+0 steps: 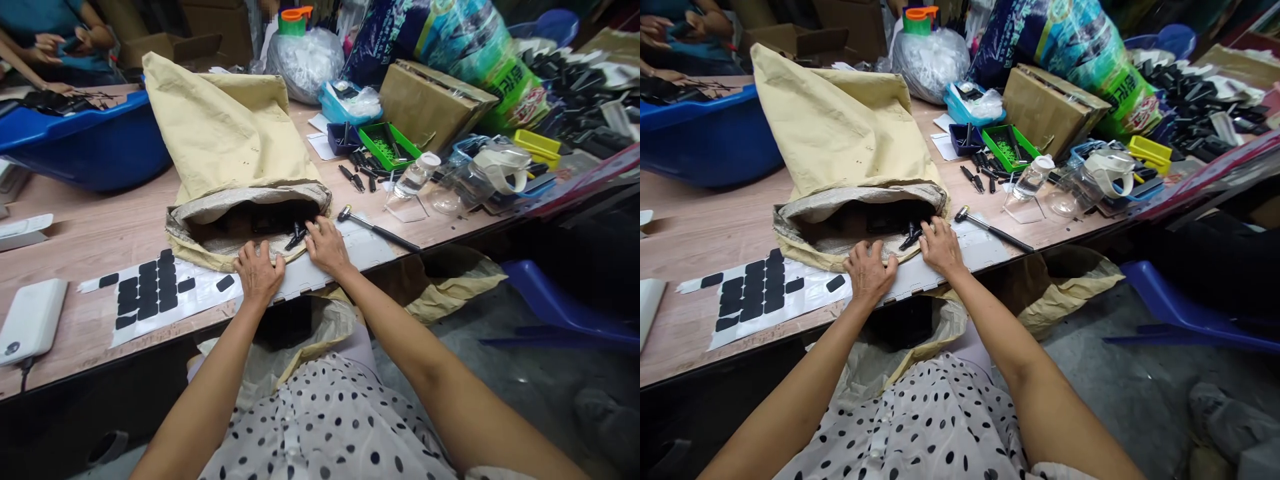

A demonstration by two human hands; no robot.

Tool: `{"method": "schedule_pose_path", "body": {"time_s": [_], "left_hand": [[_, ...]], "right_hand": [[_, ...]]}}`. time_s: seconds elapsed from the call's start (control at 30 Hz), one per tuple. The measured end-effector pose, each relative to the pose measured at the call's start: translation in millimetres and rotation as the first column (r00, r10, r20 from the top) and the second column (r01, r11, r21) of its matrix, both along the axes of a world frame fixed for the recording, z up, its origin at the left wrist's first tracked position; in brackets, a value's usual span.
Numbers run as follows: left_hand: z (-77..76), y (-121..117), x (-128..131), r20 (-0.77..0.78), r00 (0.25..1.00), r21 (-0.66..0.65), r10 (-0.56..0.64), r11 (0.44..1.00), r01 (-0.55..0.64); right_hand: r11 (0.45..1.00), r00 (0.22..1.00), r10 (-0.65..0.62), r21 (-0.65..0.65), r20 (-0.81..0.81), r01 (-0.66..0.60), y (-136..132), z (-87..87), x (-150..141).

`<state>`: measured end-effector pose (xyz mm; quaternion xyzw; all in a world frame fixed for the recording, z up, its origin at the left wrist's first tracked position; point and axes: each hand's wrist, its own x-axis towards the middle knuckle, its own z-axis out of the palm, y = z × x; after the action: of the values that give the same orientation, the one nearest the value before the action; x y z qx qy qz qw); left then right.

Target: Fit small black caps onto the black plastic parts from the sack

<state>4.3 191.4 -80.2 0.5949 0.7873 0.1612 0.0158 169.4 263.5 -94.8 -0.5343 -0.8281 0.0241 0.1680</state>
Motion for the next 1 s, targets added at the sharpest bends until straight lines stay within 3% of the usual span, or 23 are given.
{"method": "schedule_pose_path", "body": {"time_s": [0.7, 1.0], "left_hand": [[10.7, 1, 2, -0.018, 1.0, -0.04, 0.005, 0.999, -0.005], [11.9, 0, 3, -0.031, 0.999, -0.054, -0.008, 0.999, 0.007]], "right_hand": [[0.997, 1.0, -0.023, -0.071, 0.017, 0.024, -3, 13.9, -5], [1.0, 1.0, -0.012, -0.012, -0.019, 0.012, 3, 0.9, -3]]}}
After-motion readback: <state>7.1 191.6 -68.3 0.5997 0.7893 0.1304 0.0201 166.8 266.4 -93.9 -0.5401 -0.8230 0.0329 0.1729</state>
